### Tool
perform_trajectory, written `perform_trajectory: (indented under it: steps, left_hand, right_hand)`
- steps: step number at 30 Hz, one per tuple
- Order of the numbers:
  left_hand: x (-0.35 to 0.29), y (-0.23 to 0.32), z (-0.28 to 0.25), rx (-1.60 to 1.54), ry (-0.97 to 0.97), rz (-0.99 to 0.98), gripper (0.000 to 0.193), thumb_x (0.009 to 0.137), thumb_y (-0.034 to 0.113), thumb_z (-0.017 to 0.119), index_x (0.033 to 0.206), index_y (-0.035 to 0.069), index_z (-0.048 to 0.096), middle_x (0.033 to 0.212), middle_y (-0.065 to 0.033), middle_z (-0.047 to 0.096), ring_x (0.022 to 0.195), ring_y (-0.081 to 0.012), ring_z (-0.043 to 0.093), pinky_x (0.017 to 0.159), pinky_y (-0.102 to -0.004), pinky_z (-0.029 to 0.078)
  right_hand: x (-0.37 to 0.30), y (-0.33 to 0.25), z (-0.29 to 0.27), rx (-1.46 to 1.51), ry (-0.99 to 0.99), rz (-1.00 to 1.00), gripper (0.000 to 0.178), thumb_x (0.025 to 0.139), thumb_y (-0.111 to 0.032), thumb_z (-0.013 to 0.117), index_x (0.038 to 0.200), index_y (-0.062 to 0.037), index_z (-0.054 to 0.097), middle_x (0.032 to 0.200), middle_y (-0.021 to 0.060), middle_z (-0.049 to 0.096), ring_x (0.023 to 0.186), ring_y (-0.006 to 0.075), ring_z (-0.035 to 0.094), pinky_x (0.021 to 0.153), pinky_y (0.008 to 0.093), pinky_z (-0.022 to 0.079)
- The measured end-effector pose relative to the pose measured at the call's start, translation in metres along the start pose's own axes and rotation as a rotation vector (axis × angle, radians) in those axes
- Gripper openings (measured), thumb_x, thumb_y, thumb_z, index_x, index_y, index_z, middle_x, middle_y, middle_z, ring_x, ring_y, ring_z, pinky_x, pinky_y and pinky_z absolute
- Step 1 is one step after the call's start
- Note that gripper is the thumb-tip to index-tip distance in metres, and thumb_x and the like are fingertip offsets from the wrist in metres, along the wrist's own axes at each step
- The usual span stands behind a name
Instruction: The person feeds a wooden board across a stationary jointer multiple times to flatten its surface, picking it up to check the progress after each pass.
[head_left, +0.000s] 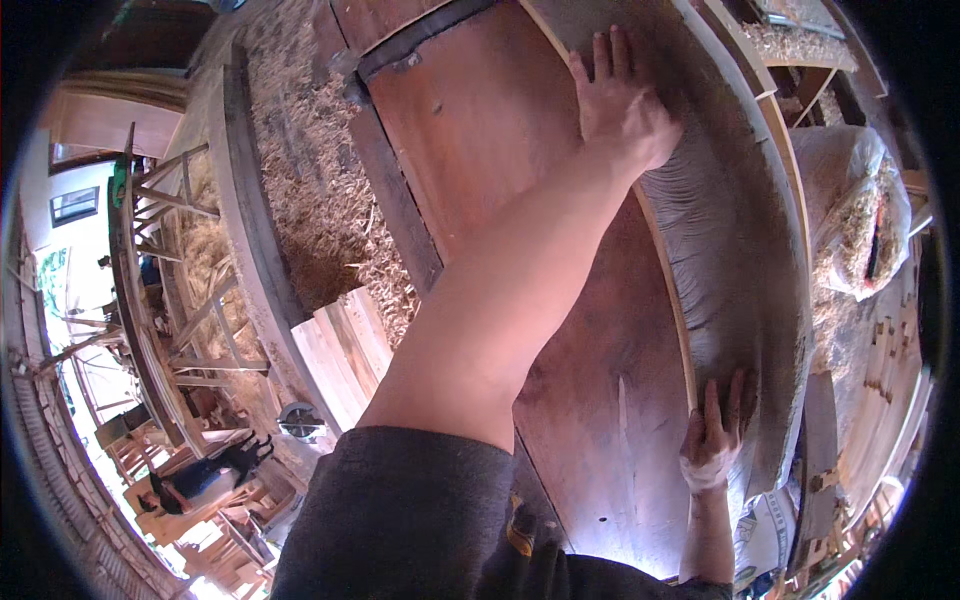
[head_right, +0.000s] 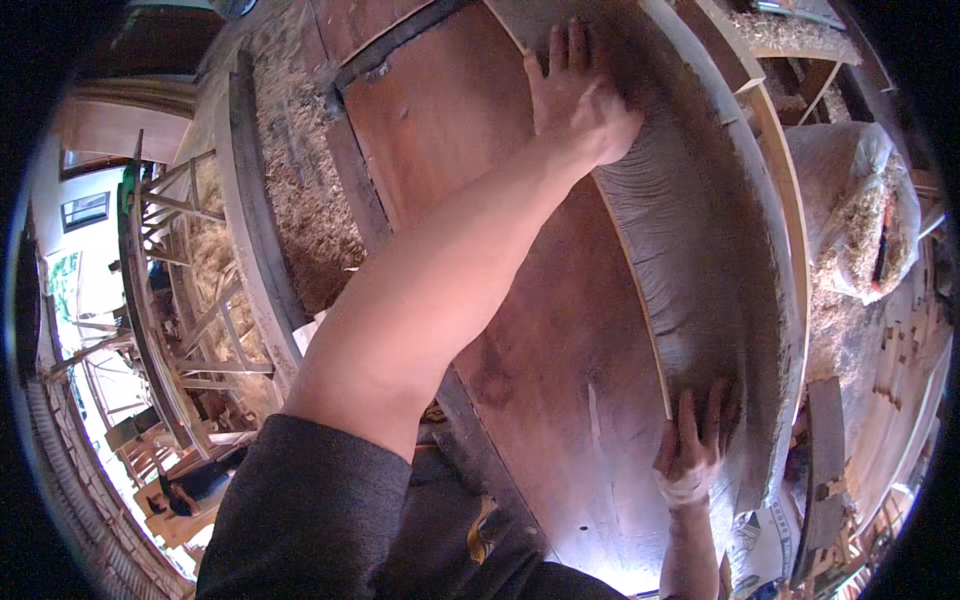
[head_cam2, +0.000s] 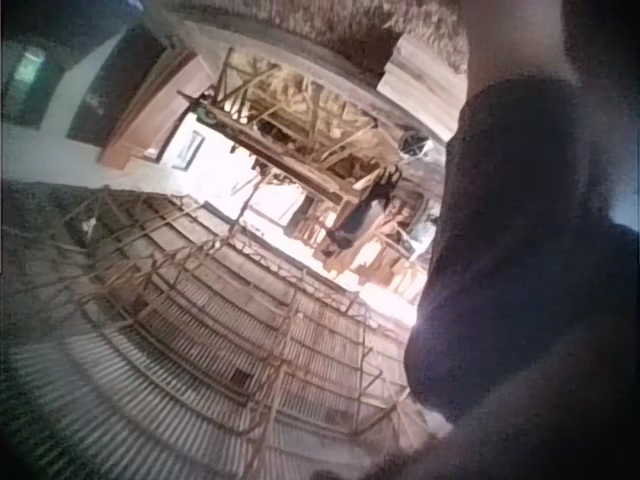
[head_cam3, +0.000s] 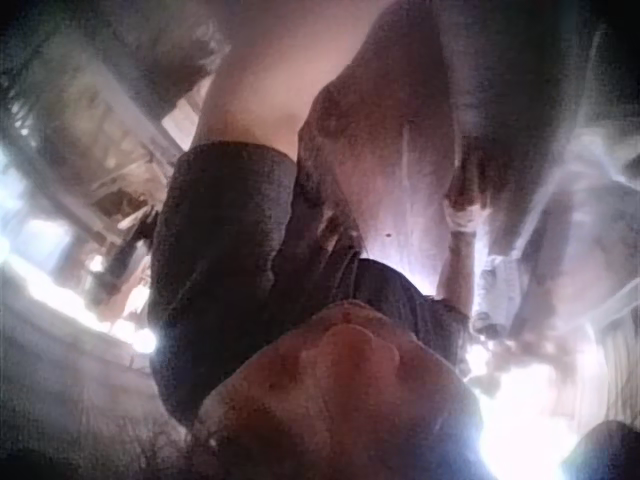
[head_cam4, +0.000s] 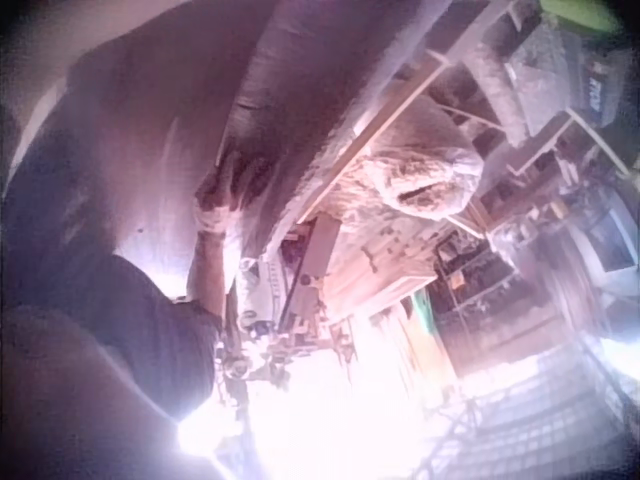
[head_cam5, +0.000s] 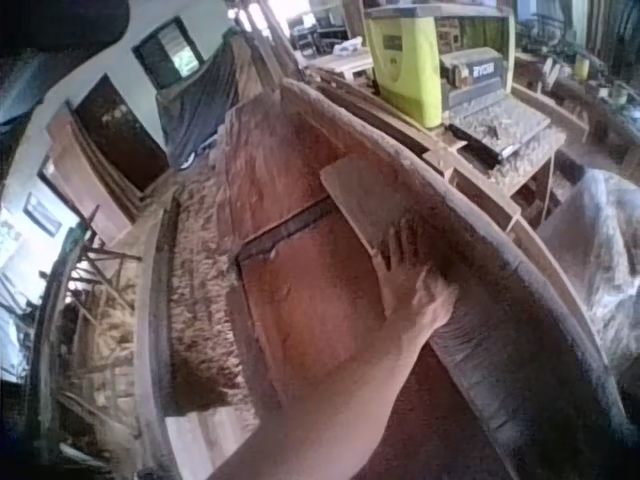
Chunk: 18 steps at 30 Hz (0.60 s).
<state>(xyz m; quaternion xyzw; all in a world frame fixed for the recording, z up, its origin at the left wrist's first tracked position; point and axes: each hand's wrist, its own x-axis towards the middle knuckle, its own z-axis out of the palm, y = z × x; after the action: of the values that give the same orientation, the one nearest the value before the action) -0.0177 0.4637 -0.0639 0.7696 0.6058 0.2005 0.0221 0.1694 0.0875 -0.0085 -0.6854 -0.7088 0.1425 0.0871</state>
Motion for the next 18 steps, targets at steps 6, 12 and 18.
perform_trajectory:
  steps: [6,12,18]
  left_hand:
    - [0.018,-0.015,0.001,-0.057,0.006,-0.018,0.086,0.096,0.054,0.054,0.157,-0.003,0.032,0.164,-0.0224,0.032,0.154,-0.0362,0.026,0.123,-0.0594,0.017]
    - [0.039,-0.029,0.004,-0.040,0.052,-0.015,0.081,0.097,0.051,0.052,0.154,-0.004,0.037,0.162,-0.0210,0.037,0.152,-0.0358,0.030,0.122,-0.0600,0.019]
    - [0.059,-0.044,0.007,-0.039,0.074,-0.029,0.081,0.097,0.051,0.051,0.154,-0.004,0.036,0.162,-0.0207,0.037,0.152,-0.0343,0.031,0.121,-0.0599,0.021]
  right_hand:
    - [0.027,-0.013,-0.004,-0.025,-0.008,0.001,0.042,0.095,-0.018,0.057,0.131,0.0010,0.066,0.151,0.0349,0.044,0.143,0.0587,0.034,0.120,0.0621,0.025]
    - [0.048,-0.021,0.001,-0.019,0.002,0.015,0.040,0.095,-0.016,0.057,0.131,0.0001,0.066,0.151,0.0344,0.045,0.142,0.0598,0.034,0.119,0.0639,0.025]
    - [0.075,-0.030,0.003,0.015,0.031,0.009,0.040,0.096,-0.017,0.057,0.131,-0.0007,0.066,0.151,0.0334,0.045,0.141,0.0608,0.034,0.119,0.0643,0.027]
